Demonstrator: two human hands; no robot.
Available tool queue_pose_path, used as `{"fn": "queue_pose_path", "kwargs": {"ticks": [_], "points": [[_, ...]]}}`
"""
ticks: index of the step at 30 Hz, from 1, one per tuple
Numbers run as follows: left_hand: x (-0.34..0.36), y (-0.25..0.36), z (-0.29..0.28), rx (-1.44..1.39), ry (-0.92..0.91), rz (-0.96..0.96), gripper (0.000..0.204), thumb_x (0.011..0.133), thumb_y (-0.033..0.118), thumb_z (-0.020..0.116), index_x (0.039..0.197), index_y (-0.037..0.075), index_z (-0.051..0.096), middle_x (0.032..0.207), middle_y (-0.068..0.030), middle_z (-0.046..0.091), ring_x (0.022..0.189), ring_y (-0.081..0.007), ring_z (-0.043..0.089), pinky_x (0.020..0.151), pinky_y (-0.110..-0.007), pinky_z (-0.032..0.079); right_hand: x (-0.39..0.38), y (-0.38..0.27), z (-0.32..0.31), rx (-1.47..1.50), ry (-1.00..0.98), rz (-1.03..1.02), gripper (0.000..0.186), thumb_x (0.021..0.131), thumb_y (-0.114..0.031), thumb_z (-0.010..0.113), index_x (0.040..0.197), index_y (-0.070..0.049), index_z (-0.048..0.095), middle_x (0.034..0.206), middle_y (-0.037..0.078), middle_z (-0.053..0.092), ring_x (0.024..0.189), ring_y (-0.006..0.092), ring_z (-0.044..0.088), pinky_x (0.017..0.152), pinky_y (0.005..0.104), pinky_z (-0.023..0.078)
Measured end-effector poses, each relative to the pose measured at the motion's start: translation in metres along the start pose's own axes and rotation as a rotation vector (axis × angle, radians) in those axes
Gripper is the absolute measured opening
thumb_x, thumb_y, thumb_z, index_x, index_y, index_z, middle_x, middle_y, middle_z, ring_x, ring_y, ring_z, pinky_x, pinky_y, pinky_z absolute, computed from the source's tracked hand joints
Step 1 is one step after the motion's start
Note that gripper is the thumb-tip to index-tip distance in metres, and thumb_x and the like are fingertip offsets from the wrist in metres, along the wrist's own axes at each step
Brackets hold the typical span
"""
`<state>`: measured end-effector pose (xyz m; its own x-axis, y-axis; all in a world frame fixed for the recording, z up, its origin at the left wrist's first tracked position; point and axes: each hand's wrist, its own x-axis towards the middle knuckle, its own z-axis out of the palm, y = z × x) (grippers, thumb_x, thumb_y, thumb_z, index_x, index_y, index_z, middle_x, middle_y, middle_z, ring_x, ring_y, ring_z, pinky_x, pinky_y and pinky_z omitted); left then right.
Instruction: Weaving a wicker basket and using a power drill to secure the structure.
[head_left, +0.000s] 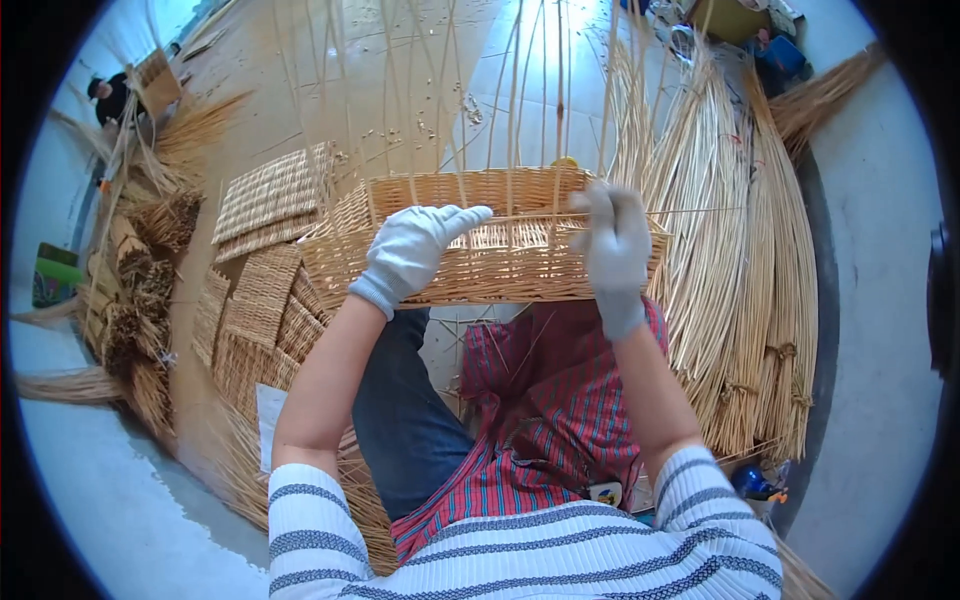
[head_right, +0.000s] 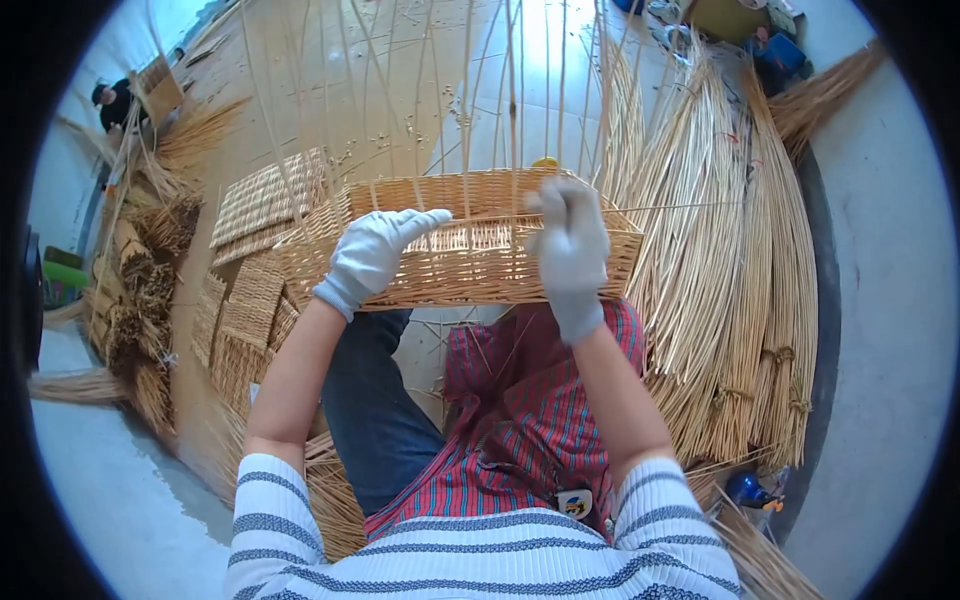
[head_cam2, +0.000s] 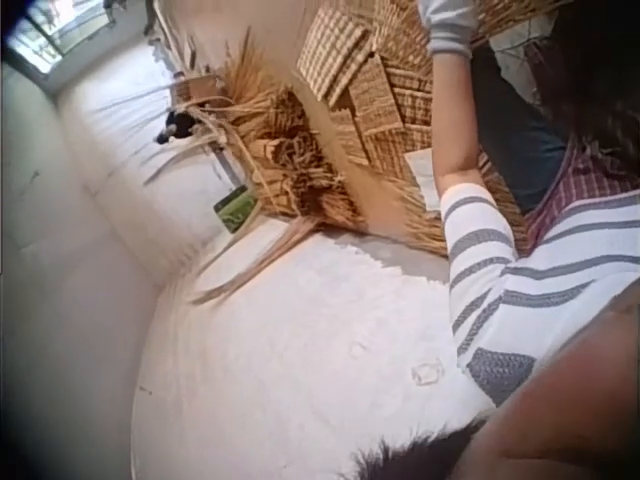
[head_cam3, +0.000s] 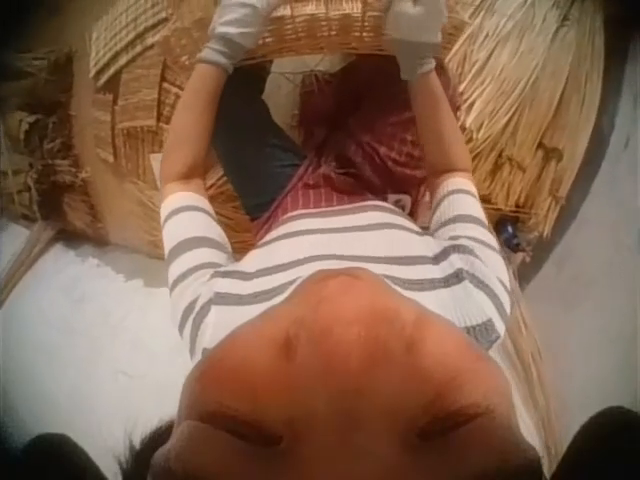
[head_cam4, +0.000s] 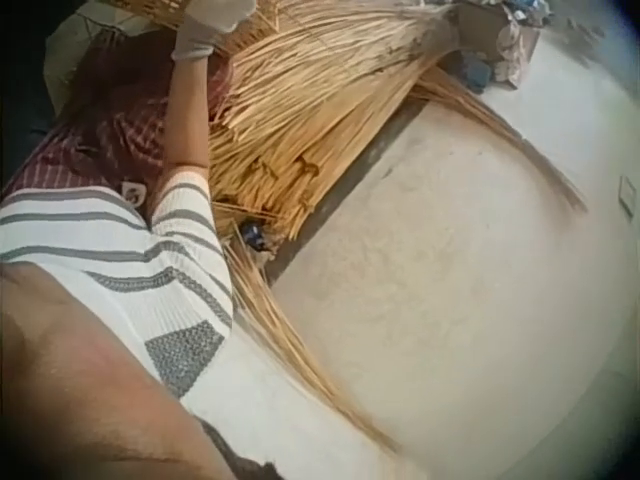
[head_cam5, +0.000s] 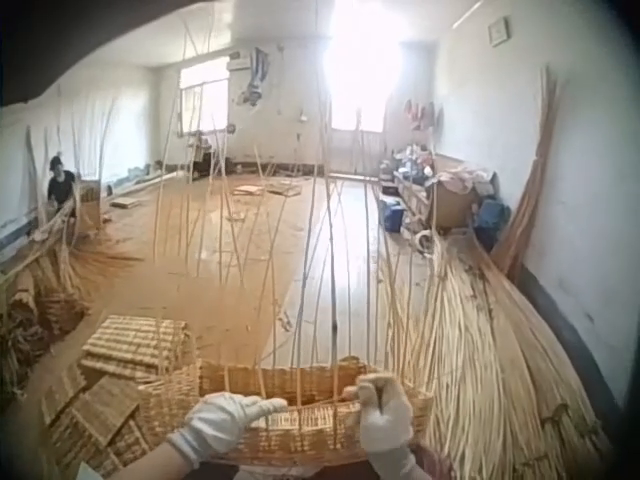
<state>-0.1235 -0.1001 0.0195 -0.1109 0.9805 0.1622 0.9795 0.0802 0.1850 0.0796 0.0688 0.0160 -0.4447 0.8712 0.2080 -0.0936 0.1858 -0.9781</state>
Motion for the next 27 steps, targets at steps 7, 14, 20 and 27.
{"fn": "queue_pose_path", "kwargs": {"ticks": [7, 14, 20, 27], "points": [[0.004, 0.008, -0.002, -0.026, 0.087, -0.008, 0.084, 0.078, -0.008, 0.052, 0.153, 0.026, 0.035, 0.103, -0.011, 0.071, 0.085, -0.031, 0.068, 0.073, -0.042, 0.054, 0.121, -0.039, 0.109, -1.001, -0.346, -0.181, 0.063, 0.091, -0.019, 0.064, 0.149, -0.022, 0.038, 0.11, 0.02, 0.068, 0.099, 0.0366, 0.067, 0.084, 0.0394, 0.054], [0.006, 0.004, -0.012, 0.008, -0.148, -0.036, 0.079, 0.081, -0.004, 0.049, 0.15, 0.034, 0.04, 0.085, -0.0097, 0.058, 0.08, -0.0286, 0.063, 0.074, -0.043, 0.052, 0.027, -0.005, -0.038, 0.022, -0.159, 0.129, 0.043, 0.099, -0.015, 0.057, 0.137, -0.005, 0.04, 0.094, 0.012, 0.072, 0.054, 0.008, 0.057, 0.045, 0.0236, 0.045], [0.006, 0.042, -0.012, 0.326, 0.365, -0.049, 0.059, 0.082, 0.007, 0.057, 0.137, 0.03, 0.058, 0.098, -0.0029, 0.06, 0.099, -0.022, 0.058, 0.097, -0.047, 0.043, 0.007, 0.025, -0.069, 0.244, -0.027, 0.126, 0.013, 0.1, -0.015, 0.058, 0.105, -0.004, 0.063, 0.095, 0.008, 0.073, 0.047, 0.0022, 0.048, 0.04, 0.018, 0.04], [0.063, 0.091, 0.025, 0.213, -0.03, -0.07, 0.071, 0.088, 0.007, 0.053, 0.154, 0.023, 0.031, 0.104, -0.004, 0.064, 0.106, -0.0233, 0.063, 0.113, -0.05, 0.033, 0.093, -0.013, 0.002, -0.784, -0.235, -0.402, 0.066, 0.091, -0.006, 0.061, 0.151, -0.021, 0.037, 0.134, 0.013, 0.06, 0.116, 0.0322, 0.061, 0.097, 0.0399, 0.05]]}}
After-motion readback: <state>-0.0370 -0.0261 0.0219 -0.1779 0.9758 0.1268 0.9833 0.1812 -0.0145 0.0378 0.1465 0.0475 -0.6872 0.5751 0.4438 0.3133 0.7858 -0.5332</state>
